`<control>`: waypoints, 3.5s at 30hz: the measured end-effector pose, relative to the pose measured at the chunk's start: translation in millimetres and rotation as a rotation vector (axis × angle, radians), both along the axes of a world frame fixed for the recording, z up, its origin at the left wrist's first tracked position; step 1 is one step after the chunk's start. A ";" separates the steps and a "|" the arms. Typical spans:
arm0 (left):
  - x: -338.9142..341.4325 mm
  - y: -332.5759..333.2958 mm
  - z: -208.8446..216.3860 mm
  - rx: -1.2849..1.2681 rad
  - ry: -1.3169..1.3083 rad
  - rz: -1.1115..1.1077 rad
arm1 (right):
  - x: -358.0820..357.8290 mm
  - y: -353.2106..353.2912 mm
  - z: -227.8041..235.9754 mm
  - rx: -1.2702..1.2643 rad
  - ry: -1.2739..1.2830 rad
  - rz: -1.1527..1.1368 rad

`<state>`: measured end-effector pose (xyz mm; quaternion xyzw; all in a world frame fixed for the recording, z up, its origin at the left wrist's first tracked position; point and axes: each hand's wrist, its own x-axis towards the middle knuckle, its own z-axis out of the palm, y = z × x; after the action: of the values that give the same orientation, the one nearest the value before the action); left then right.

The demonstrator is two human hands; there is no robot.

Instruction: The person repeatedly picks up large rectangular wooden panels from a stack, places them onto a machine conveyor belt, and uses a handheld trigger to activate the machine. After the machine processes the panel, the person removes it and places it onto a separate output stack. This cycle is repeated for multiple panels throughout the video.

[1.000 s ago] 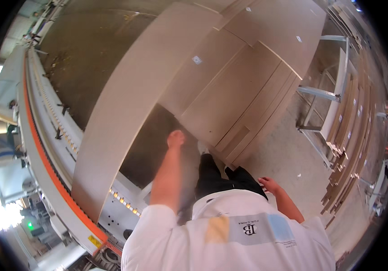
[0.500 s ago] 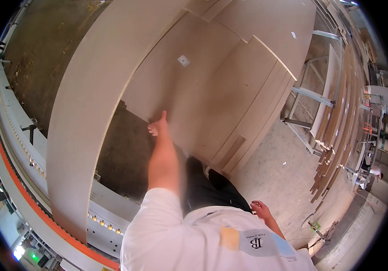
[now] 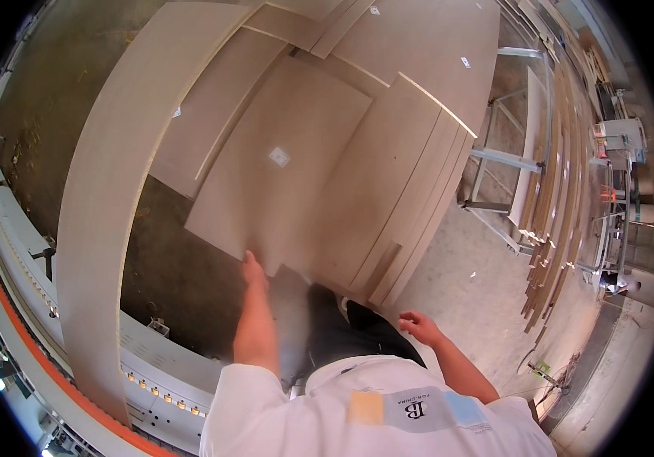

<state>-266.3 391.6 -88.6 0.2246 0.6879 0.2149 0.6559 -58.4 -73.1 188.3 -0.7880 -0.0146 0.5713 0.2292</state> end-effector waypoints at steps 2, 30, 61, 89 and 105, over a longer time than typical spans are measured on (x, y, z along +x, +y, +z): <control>1.9 -37.8 10.0 -0.052 0.229 -0.127 | 2.3 25.5 -4.2 0.034 -0.042 0.086; 195.3 -62.5 306.3 0.168 -0.160 -0.667 | -3.4 97.6 92.8 0.326 -1.141 0.582; -166.2 -640.3 301.2 0.432 -0.708 0.668 | -40.2 -15.3 8.9 0.434 -0.091 0.142; -828.8 -775.0 370.6 0.720 1.102 0.919 | -336.2 -144.1 30.8 0.639 -0.131 0.480; -922.8 -797.6 424.1 1.135 1.213 0.947 | -321.4 -182.3 96.4 0.314 -0.104 0.779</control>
<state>-1189.1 -406.0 335.5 0.2806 0.7233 0.6065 -0.1742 -379.8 -255.4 284.7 -0.7066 -0.4100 0.5657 0.1124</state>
